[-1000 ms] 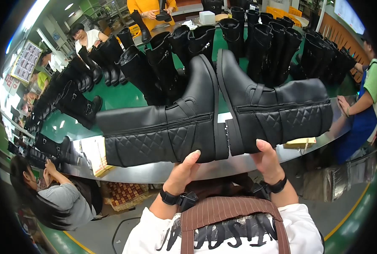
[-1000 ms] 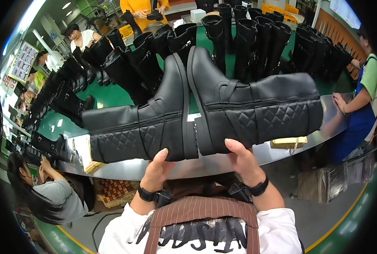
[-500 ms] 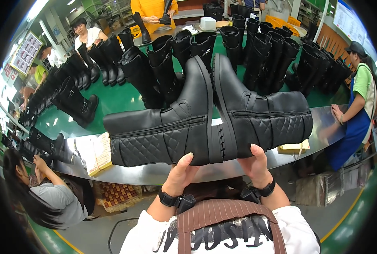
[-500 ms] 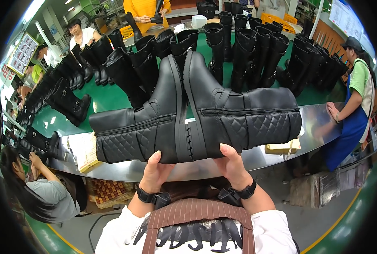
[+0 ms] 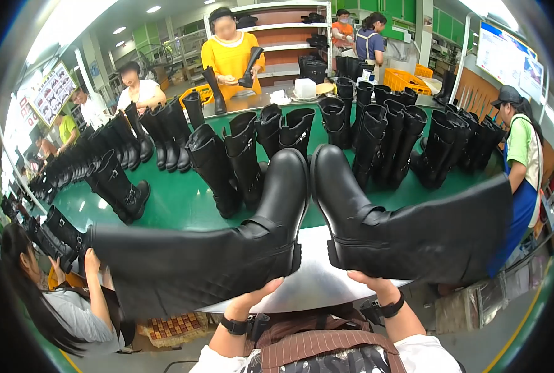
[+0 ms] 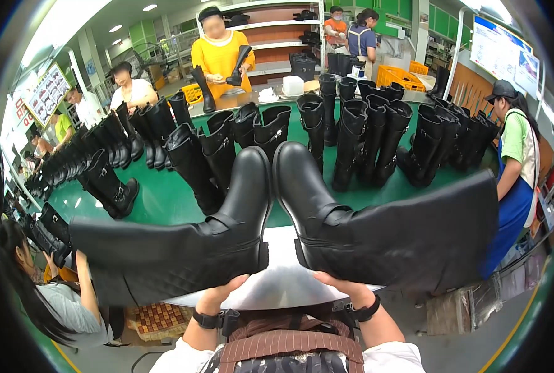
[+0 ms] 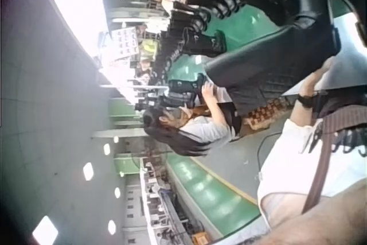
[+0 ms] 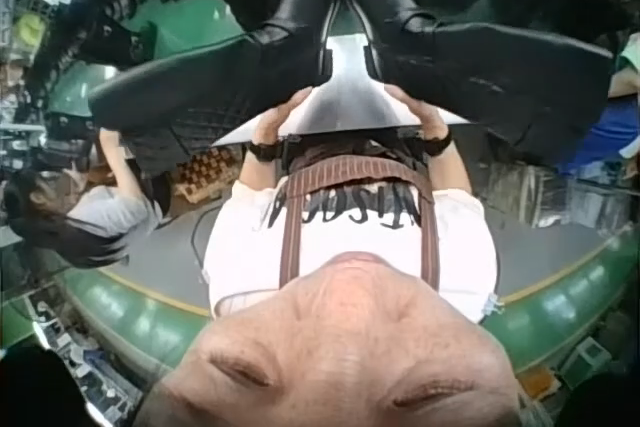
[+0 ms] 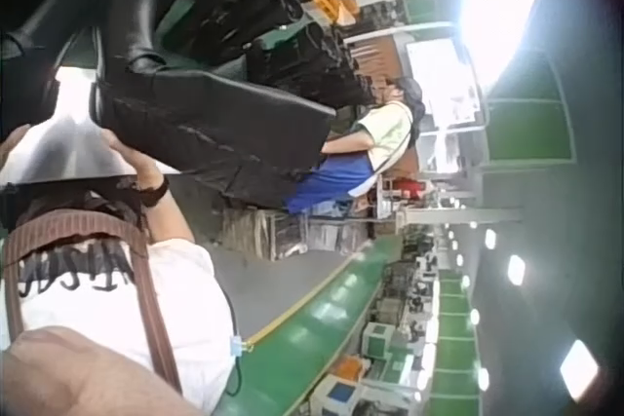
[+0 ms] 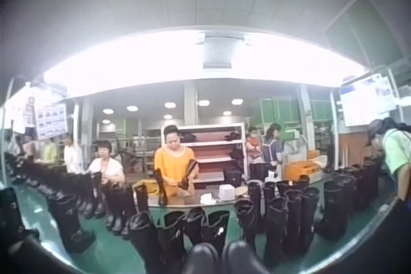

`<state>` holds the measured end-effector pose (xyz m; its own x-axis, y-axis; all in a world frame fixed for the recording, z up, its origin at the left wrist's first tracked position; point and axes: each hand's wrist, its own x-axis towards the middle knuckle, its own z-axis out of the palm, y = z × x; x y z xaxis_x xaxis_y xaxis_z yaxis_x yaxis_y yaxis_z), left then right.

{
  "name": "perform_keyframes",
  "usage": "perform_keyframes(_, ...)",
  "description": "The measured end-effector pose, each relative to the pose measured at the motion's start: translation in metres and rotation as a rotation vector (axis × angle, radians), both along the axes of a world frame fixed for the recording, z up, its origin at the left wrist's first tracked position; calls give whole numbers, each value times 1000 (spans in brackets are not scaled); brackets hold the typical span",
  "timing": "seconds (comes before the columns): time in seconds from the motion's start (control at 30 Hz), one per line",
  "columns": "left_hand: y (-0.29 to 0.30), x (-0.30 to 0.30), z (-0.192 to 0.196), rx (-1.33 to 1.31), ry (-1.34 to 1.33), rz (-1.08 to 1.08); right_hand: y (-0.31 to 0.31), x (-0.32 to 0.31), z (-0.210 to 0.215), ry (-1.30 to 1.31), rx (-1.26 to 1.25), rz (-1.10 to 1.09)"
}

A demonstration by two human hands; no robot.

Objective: The recorder is inspecting and cleaning pairs of tall black boots on a factory assembly line.

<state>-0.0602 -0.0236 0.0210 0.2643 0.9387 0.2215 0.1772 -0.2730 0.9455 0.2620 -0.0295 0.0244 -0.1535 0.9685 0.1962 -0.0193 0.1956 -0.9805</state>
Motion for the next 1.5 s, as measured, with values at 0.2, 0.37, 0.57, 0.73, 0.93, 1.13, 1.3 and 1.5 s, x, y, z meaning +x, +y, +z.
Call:
perform_keyframes(0.2, 47, 48, -12, 514, 13, 153, 46, -40, -20, 130, 88, -183)
perform_keyframes(0.37, 48, 73, -18, 438, -56, 274, 54, -28, -13, -103, 554, -7)
perform_keyframes(0.57, 34, 82, -7, 462, -38, 232, 64, -16, -4, 523, 42, 48)
perform_keyframes(0.73, 27, 89, 2, 458, -35, 193, 81, -21, -26, 722, -248, 202)
perform_keyframes(0.93, 15, 85, 12, 421, -20, 146, 79, -14, -37, 670, -279, 231)
perform_keyframes(1.13, 13, 84, 19, 353, -49, 34, 82, 0, -45, 795, -578, 73)
perform_keyframes(1.3, 23, 74, 40, 8, -434, 50, 75, 26, -50, 819, -411, 123)
perform_keyframes(1.5, 33, 97, 34, -292, -695, -157, 48, 15, -49, 933, -398, 73)
